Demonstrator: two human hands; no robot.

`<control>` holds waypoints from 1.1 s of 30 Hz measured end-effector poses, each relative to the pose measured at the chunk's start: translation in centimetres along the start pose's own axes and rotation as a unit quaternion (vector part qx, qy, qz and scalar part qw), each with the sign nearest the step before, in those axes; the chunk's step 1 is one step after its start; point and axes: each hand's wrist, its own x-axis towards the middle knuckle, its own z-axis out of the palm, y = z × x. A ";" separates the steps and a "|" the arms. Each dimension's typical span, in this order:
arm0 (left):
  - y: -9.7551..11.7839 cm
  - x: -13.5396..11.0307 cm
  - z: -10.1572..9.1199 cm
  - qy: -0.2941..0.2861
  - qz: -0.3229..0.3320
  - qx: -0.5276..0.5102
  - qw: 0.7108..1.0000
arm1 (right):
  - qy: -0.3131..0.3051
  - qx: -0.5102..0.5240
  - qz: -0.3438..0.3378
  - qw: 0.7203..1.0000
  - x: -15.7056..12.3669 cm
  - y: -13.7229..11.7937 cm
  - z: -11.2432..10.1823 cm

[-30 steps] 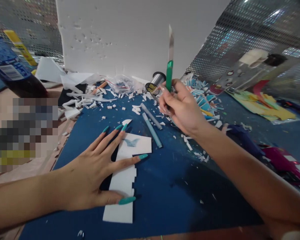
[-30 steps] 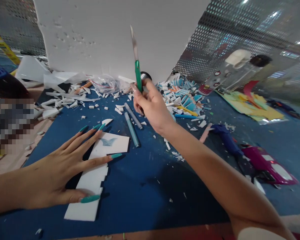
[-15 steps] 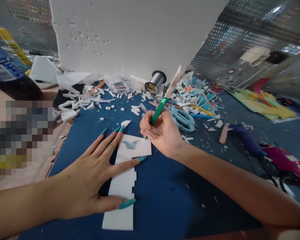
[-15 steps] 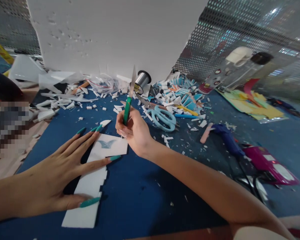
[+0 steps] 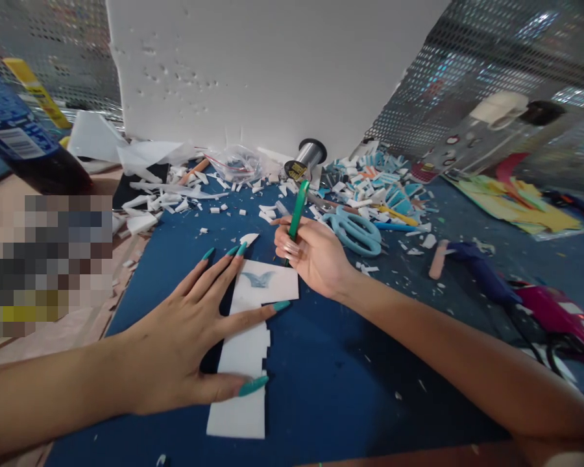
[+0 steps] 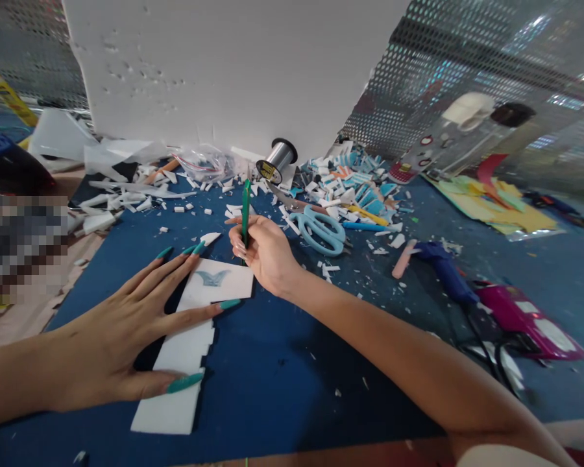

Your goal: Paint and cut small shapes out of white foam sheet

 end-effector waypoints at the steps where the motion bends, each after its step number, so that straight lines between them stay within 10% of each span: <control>1: 0.0 0.0 0.0 -0.001 0.001 0.000 1.000 | 0.000 -0.003 -0.002 1.000 0.0 0.1 0.0; 19: -0.7 0.1 -0.3 -0.018 0.031 -0.011 0.999 | -0.044 -0.142 0.058 0.987 -4.1 -3.0 -3.0; 28: 0.1 -0.4 -0.3 -0.013 0.035 -0.008 0.999 | -0.059 -0.261 -0.058 0.962 -5.3 -3.2 -2.4; 33: 0.1 -0.6 0.0 0.007 0.014 -0.022 1.000 | -0.065 -0.401 -0.145 0.902 -5.7 -3.4 -3.0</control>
